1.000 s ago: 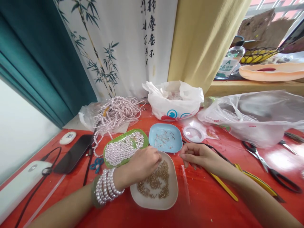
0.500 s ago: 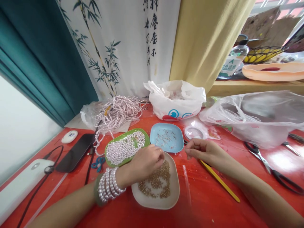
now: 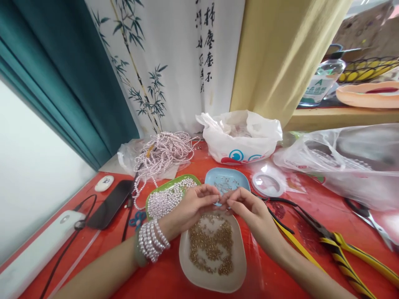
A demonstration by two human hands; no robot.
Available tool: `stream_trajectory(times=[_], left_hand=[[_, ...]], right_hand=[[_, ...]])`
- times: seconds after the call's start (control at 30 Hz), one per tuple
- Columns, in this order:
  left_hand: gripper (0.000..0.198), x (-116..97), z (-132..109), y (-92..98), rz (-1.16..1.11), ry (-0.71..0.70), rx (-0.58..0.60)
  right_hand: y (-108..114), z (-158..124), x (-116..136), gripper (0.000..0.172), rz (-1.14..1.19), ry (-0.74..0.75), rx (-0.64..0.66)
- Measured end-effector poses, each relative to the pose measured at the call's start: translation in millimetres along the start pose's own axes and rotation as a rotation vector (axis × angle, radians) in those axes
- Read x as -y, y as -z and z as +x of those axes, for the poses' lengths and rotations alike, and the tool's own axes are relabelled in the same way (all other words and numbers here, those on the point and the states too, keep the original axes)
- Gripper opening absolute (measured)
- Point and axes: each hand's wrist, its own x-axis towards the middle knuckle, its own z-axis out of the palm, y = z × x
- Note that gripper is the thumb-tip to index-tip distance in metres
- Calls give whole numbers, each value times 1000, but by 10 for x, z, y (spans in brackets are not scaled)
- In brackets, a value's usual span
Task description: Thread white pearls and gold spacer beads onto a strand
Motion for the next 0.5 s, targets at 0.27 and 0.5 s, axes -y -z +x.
stream_trajectory(times=[0.27, 0.5], left_hand=[[13, 94, 32, 35, -19, 12, -7], [13, 128, 56, 61, -71, 19, 17]], right_hand=[[-63, -57, -85, 13, 133, 23, -13], [-51, -70, -186, 11, 29, 82, -45]])
